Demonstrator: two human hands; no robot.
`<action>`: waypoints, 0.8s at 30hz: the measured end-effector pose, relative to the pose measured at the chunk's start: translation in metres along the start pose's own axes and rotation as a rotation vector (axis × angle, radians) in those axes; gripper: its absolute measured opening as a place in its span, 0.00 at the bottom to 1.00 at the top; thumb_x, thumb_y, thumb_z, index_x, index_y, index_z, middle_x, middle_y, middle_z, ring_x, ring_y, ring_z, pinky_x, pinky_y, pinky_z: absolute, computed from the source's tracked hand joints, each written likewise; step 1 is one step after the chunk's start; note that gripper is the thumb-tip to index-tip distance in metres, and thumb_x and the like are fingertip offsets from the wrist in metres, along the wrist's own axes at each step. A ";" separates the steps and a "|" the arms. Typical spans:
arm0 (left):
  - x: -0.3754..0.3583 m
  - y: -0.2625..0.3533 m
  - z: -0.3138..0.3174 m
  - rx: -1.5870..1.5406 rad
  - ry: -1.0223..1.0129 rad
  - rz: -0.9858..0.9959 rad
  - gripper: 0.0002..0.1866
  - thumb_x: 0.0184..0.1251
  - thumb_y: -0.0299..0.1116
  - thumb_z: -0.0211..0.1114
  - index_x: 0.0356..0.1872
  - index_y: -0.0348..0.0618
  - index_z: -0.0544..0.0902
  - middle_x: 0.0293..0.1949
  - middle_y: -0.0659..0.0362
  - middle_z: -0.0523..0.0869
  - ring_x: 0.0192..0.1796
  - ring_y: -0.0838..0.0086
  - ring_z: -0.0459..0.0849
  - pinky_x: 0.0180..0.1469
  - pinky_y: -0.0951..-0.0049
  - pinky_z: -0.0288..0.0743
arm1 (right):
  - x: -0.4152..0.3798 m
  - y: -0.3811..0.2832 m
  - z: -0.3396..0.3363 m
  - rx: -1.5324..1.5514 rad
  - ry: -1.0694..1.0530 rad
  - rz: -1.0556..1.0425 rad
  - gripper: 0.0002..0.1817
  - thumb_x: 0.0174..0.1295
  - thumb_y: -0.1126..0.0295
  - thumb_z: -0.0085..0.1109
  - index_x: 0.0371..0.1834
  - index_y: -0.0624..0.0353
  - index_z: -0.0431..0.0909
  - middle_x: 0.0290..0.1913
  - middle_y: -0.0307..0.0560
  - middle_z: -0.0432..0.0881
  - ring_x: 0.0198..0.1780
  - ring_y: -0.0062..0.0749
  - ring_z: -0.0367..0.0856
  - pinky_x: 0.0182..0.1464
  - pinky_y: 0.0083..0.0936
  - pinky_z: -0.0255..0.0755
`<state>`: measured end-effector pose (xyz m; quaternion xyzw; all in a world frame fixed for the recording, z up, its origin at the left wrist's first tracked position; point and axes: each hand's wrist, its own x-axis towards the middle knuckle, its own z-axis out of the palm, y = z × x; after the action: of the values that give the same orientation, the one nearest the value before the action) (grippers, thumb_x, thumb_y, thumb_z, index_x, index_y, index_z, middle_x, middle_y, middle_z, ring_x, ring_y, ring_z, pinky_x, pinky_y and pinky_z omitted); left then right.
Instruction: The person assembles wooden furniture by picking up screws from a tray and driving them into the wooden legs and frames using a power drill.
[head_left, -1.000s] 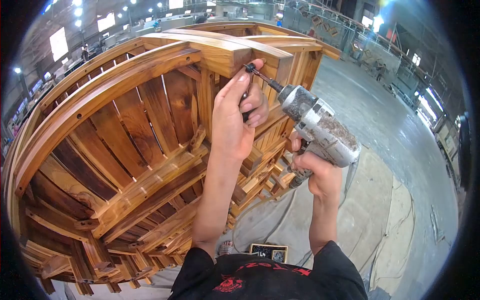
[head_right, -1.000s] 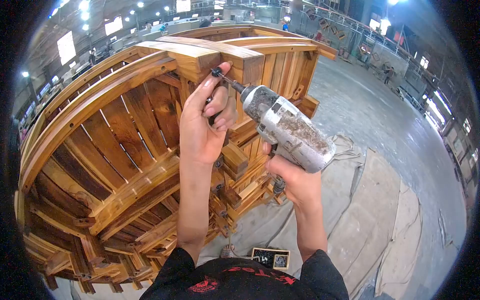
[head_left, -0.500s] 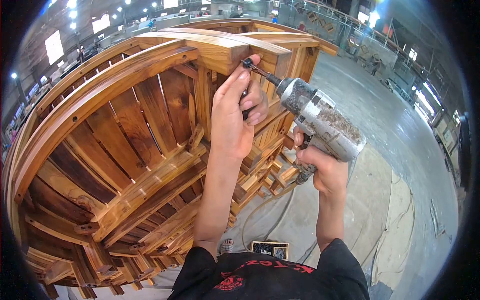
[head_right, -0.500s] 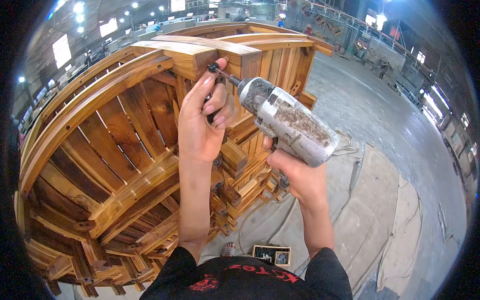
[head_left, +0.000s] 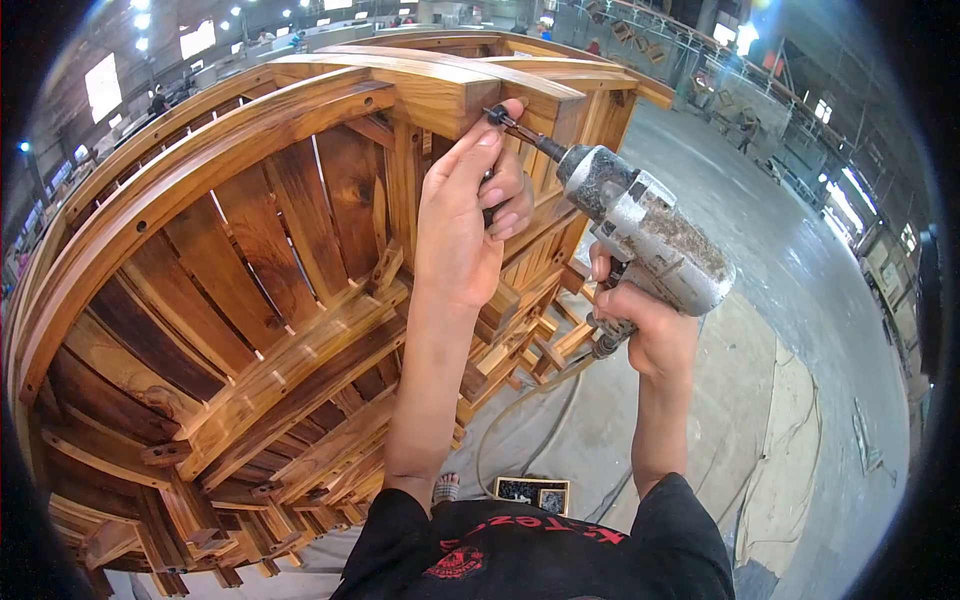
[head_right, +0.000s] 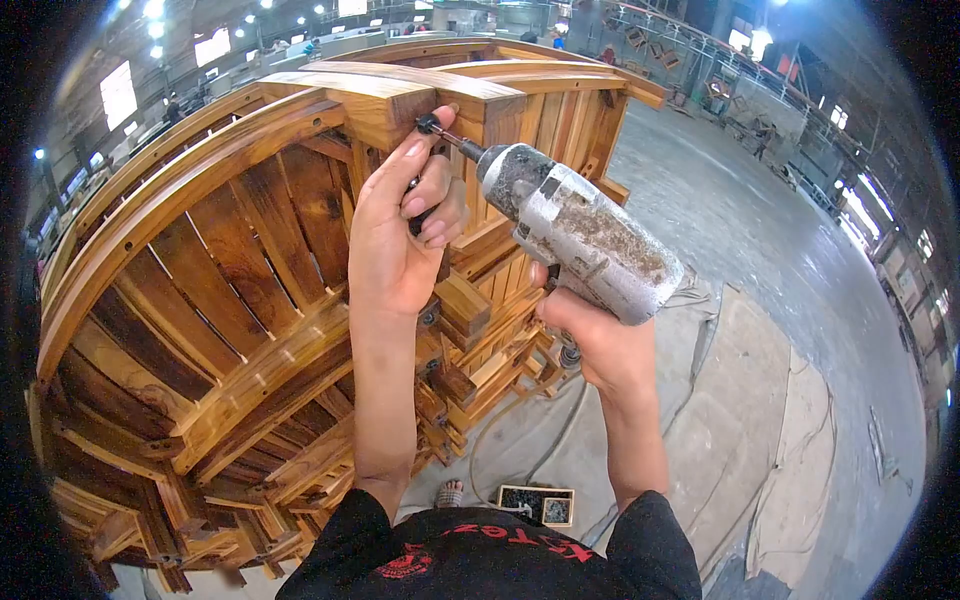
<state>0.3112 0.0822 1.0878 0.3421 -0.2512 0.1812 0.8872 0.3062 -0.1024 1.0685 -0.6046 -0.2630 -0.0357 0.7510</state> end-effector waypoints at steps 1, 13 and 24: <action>0.000 0.000 0.000 0.006 0.004 -0.004 0.16 0.75 0.33 0.50 0.57 0.38 0.75 0.18 0.71 0.60 0.20 0.86 0.57 0.21 0.84 0.52 | 0.000 -0.001 0.001 0.014 -0.002 0.001 0.23 0.39 0.86 0.55 0.44 0.65 0.75 0.34 0.45 0.75 0.27 0.22 0.72 0.28 0.19 0.67; -0.039 0.016 -0.025 0.440 0.443 0.407 0.15 0.71 0.25 0.49 0.55 0.37 0.76 0.19 0.71 0.63 0.18 0.89 0.58 0.18 0.84 0.49 | 0.010 -0.008 -0.020 -0.015 -0.130 0.037 0.17 0.43 0.87 0.59 0.40 0.64 0.79 0.36 0.35 0.79 0.36 0.17 0.74 0.35 0.17 0.67; 0.016 0.018 -0.039 0.570 0.515 0.407 0.27 0.68 0.21 0.49 0.66 0.34 0.52 0.30 0.60 0.71 0.23 0.84 0.66 0.22 0.83 0.58 | 0.027 -0.027 -0.026 -0.204 -0.168 -0.021 0.22 0.37 0.84 0.55 0.42 0.64 0.75 0.33 0.42 0.73 0.35 0.24 0.70 0.32 0.20 0.64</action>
<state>0.3278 0.1243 1.0808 0.4607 -0.0241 0.4938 0.7371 0.3280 -0.1263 1.1012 -0.6760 -0.3264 -0.0196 0.6604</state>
